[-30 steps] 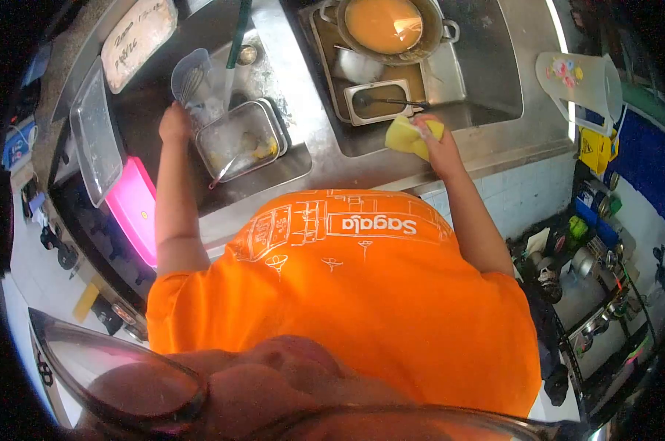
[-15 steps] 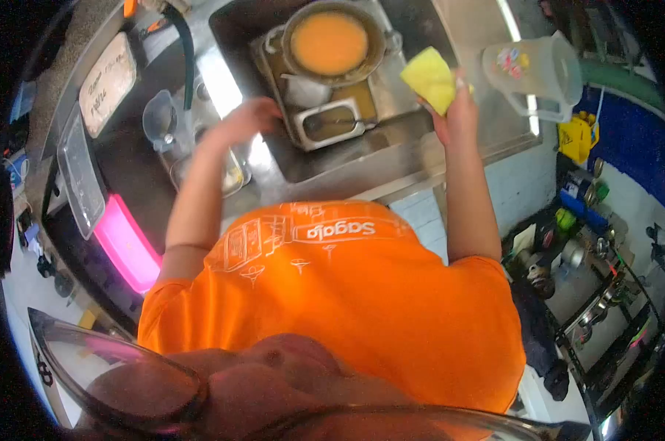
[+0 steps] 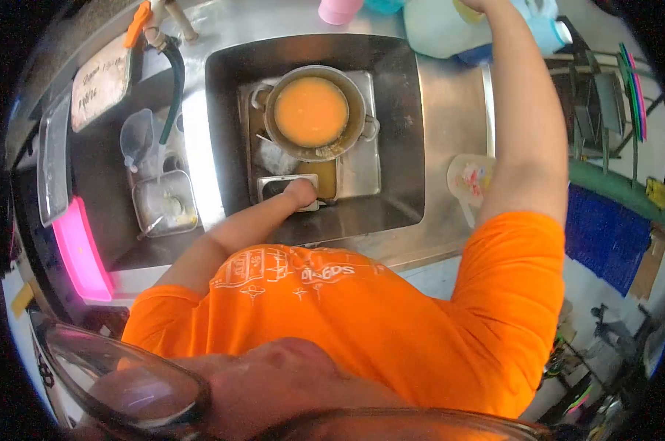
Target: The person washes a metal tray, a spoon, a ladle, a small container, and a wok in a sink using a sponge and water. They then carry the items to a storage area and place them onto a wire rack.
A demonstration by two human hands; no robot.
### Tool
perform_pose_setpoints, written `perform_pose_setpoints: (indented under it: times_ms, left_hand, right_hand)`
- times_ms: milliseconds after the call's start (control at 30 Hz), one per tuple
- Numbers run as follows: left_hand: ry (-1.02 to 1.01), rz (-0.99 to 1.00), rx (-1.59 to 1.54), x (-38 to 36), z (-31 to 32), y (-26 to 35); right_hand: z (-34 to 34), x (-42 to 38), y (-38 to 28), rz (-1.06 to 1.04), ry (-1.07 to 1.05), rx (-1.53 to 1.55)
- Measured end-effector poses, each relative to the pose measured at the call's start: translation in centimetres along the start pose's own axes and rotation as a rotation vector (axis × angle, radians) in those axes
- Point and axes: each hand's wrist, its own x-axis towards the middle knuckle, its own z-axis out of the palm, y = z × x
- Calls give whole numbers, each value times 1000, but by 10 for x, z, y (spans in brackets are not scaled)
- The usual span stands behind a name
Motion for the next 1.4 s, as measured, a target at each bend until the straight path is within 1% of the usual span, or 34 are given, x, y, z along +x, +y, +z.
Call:
perform_pose_setpoints:
  times_ms: [33, 67, 133, 167, 200, 233, 300, 367, 500, 567, 633, 667, 700, 767, 833, 867, 933, 967, 1033, 1100, 1133, 1167, 1200, 1233, 1300, 1333, 1367, 1400]
  left_hand:
    - [-51, 5, 72, 16, 16, -6]
    - [-59, -15, 31, 29, 33, -13]
    - [-74, -54, -49, 9, 16, -11]
    - [-141, 25, 76, 26, 37, -21]
    - [-132, 1, 36, 33, 46, -25]
    - [-121, -23, -5, 39, 54, -27]
    - [-117, -92, -139, 60, 72, -33]
    - [-148, -141, -204, 77, 91, -40]
    - [-188, -210, -254, 73, 84, -37]
    - [-194, -226, -235, 69, 83, -37]
    - [-199, -229, -199, 51, 68, -28]
    - [-47, -165, -139, 55, 88, -34]
    - [107, -103, -73, 71, 128, -50]
    - [41, -66, -9, 62, 130, -56]
    - [-382, -120, -5, 10, 48, -34]
    - [-373, -128, 0, -7, 26, -28]
    - [-365, -150, -1, -38, 11, -16]
    - [-348, -153, -21, -41, 15, -18]
    - [-323, -166, -57, -48, 26, -27]
    - [-216, -153, -56, -72, 19, -27]
    - [-172, -137, -55, -81, 18, -25]
    - [-165, -157, -97, -77, 28, -29]
    - [-146, -111, -89, -72, 34, -34]
    - [-136, -62, -82, -70, 37, -35]
    - [-134, -64, -68, -57, 42, -35]
    - [-193, -41, 29, -47, 47, -36]
    - [-239, -24, 125, -39, 52, -36]
    - [-249, -47, 100, -42, 46, -33]
  right_hand:
    - [11, 12, 8, -1, -205, 109]
    - [23, 24, 14, 1, -410, 212]
    - [42, 48, 14, 13, -821, 410]
    - [49, 59, 10, 35, -1028, 497]
    - [58, 66, 5, 76, -1127, 536]
    - [66, 67, 1, 116, -1139, 559]
    - [77, 68, -1, 197, -1122, 621]
    - [83, 67, 2, 250, -1080, 674]
    - [85, 62, 7, 307, -985, 748]
    - [82, 65, 8, 302, -935, 763]
    - [75, 66, 7, 291, -884, 772]
    - [71, 69, 8, 277, -860, 766]
    - [66, 68, 8, 257, -836, 761]
    - [58, 71, 11, 170, -812, 692]
    - [55, 72, 20, -11, -790, 528]
    - [54, 81, 25, -101, -771, 441]
    - [63, 80, 29, 56, -713, 368]
    - [65, 69, 28, 103, -678, 445]
    - [42, 47, 9, 187, -599, 540]
    - [4, 29, 6, 294, -520, 561]
    - [-13, 5, -7, 276, -425, 618]
    - [-23, -23, -18, 315, -355, 733]
    - [-25, -43, -27, 354, -278, 846]
    - [-14, -58, -32, 233, -267, 602]
    - [16, -82, -35, -12, -267, 122]
    - [35, -78, -29, -229, -96, -224]
    - [32, -95, -37, -196, -130, -115]
    - [22, -113, -48, -167, -157, -6]
